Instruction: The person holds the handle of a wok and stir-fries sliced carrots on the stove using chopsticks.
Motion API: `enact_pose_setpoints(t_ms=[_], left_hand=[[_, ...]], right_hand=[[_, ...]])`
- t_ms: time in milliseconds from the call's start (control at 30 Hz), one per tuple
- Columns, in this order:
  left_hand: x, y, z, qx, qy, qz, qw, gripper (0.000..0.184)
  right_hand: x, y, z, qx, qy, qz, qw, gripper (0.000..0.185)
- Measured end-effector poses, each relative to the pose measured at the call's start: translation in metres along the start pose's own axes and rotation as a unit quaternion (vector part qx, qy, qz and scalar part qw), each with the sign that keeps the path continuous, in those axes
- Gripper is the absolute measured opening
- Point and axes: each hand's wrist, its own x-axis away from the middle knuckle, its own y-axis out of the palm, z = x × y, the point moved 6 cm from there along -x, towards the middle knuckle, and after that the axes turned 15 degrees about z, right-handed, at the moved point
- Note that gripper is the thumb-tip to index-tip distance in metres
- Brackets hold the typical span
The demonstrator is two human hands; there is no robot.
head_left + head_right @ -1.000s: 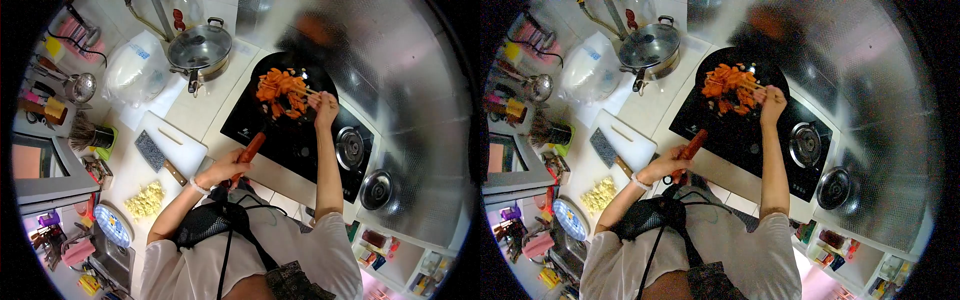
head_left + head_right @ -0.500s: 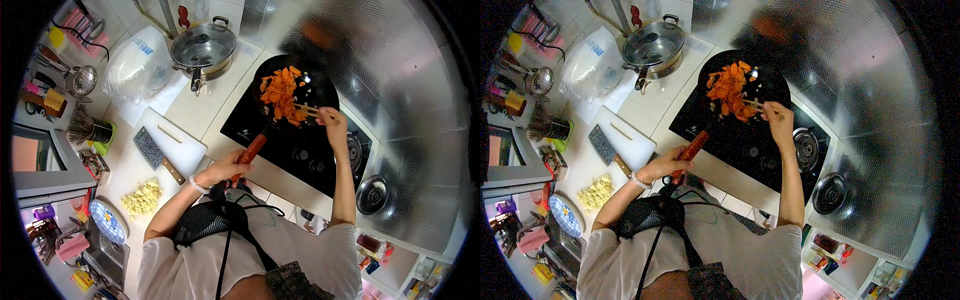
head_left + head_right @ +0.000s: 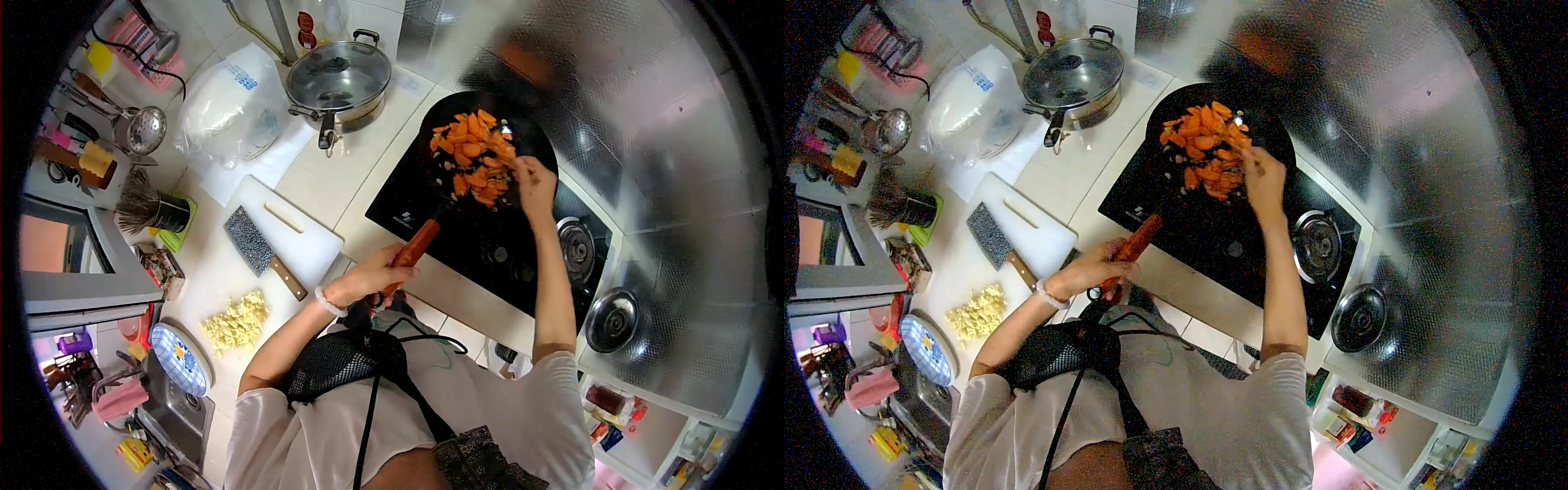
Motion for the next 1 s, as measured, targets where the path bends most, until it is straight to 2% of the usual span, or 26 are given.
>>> enact_pose_setpoints(t_ms=[67,167,200,267,333,367,500,600,667,733,800,867,933,967,1000], left_hand=[[0.000,0.000,0.000,0.000,-0.004,0.000,1.000,0.053],[-0.001,0.001,-0.002,0.008,-0.009,-0.004,1.000,0.052],[-0.002,0.002,-0.002,0.012,-0.008,-0.008,1.000,0.052],[-0.004,0.003,-0.003,0.016,-0.001,-0.013,1.000,0.052],[-0.004,0.002,-0.001,0.024,0.007,-0.011,1.000,0.052],[-0.003,0.002,-0.001,0.023,0.006,-0.011,1.000,0.052],[-0.001,0.001,0.003,0.021,0.010,-0.012,1.000,0.051],[0.000,0.002,0.003,0.027,0.003,-0.011,1.000,0.049],[-0.002,0.003,0.001,0.024,0.003,-0.013,1.000,0.049],[-0.004,0.003,0.000,0.021,0.003,-0.012,1.000,0.049],[-0.003,0.002,0.000,0.021,0.010,-0.009,1.000,0.049],[-0.001,0.002,0.002,0.020,0.016,-0.005,1.000,0.049],[0.000,0.001,0.005,0.020,0.021,-0.001,1.000,0.048],[0.000,0.000,0.005,0.011,0.019,-0.002,1.000,0.048],[0.000,-0.001,0.004,0.004,0.016,-0.002,1.000,0.048]], right_hand=[[-0.009,-0.023,-0.003,-0.031,0.043,0.033,0.998,0.031],[-0.020,-0.032,0.003,-0.052,0.082,0.068,0.993,0.031],[-0.020,-0.027,0.006,-0.050,0.084,0.070,0.993,0.031],[-0.018,-0.010,0.016,-0.037,0.027,0.062,0.997,0.032],[-0.009,0.009,0.018,-0.091,0.019,0.034,0.995,0.032],[-0.003,0.015,0.024,-0.103,0.055,-0.006,0.993,0.032],[0.009,-0.004,-0.032,-0.138,0.130,-0.128,0.974,0.033],[0.019,-0.011,-0.063,-0.144,0.137,-0.107,0.974,0.033],[0.032,0.001,-0.073,-0.192,0.146,-0.134,0.961,0.033],[0.037,0.016,-0.066,-0.209,0.111,-0.102,0.966,0.030],[0.023,0.024,-0.018,-0.199,0.124,-0.062,0.970,0.026],[0.004,0.014,0.013,-0.163,0.094,-0.009,0.982,0.026],[-0.011,-0.003,0.026,-0.155,0.115,0.016,0.981,0.025],[-0.022,-0.014,0.043,-0.099,0.104,0.049,0.988,0.024],[-0.023,-0.025,0.021,-0.157,0.170,0.059,0.971,0.024]])
